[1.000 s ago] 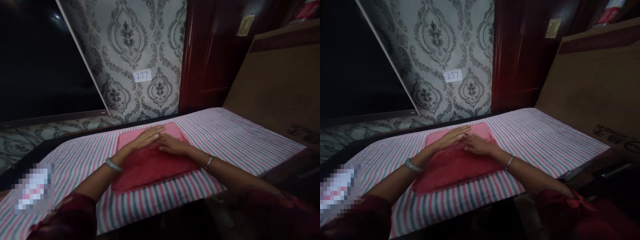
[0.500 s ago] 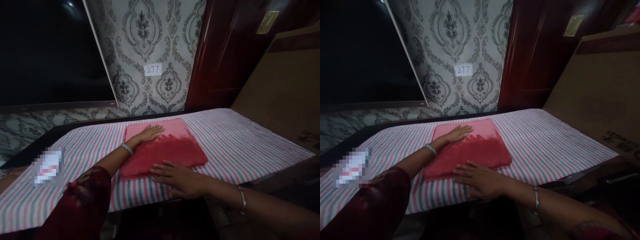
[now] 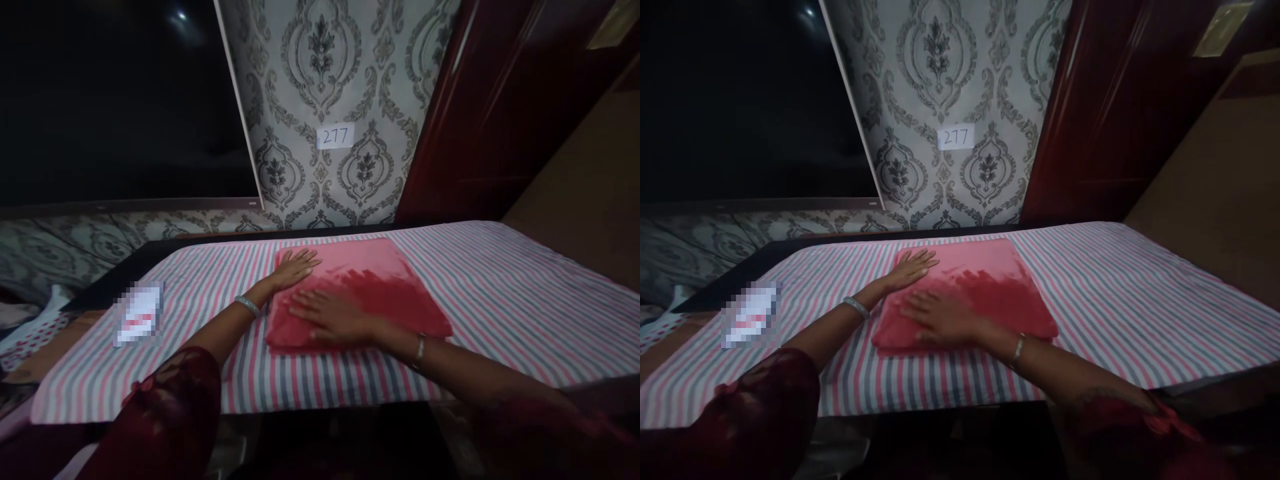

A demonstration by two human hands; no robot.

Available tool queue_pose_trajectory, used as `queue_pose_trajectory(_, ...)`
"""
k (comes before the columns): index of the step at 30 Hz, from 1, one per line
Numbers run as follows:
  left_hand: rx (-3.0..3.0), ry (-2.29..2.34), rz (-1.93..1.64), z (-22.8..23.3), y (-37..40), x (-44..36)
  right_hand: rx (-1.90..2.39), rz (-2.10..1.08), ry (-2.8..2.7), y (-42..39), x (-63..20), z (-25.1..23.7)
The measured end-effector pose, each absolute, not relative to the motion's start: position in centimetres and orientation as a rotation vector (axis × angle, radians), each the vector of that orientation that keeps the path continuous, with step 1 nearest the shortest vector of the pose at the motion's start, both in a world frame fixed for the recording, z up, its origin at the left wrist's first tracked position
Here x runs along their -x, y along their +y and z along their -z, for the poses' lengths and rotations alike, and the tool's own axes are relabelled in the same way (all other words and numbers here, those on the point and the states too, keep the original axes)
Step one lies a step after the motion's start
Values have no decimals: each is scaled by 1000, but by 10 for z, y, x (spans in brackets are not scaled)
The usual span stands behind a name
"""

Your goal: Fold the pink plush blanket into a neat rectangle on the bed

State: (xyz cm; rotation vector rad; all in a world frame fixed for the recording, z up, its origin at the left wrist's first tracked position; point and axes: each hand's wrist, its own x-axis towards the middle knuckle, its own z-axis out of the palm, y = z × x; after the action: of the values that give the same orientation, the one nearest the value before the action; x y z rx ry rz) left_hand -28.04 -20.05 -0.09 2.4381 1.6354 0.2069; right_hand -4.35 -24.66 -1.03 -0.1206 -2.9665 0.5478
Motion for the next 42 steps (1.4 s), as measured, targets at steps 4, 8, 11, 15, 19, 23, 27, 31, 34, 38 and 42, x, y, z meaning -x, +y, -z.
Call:
queue_pose_trajectory(4,-2468,1601,-240,10,-199,282,-300,-682,-2963,-307,23,2)
queue_pose_trajectory(8,-2406,1546,-253,-5,-195,284,-208,-642,-2906,-290,42,-24)
queue_pose_trajectory(11,-2369,1567,-337,-17,-193,284,18,-572,-2919,-247,76,-29)
queue_pose_trajectory(15,-2439,1652,-253,-7,-196,281,-11,-527,-3011,-255,98,-4)
queue_pose_trajectory(19,-2519,1653,-289,14,-200,285,-641,-660,-2981,-325,74,15)
queue_pose_trajectory(23,-2491,1618,-252,6,-196,292,-457,-732,-2869,-330,39,-7)
queue_pose_trajectory(27,-2515,1529,-257,-29,-180,274,99,-646,-2806,-252,12,-36)
queue_pose_trajectory(31,-2555,1315,-246,-38,-163,233,308,-560,-2895,-202,3,-24)
queue_pose_trajectory(34,-2567,1349,-186,-16,-158,216,338,-646,-2946,-228,0,-6)
queue_pose_trajectory(38,-2587,1383,-225,6,-160,220,-383,-1049,-2924,-301,-19,-7)
queue_pose_trajectory(42,-2572,1337,-221,-17,-152,212,-168,-910,-2827,-298,-47,-29)
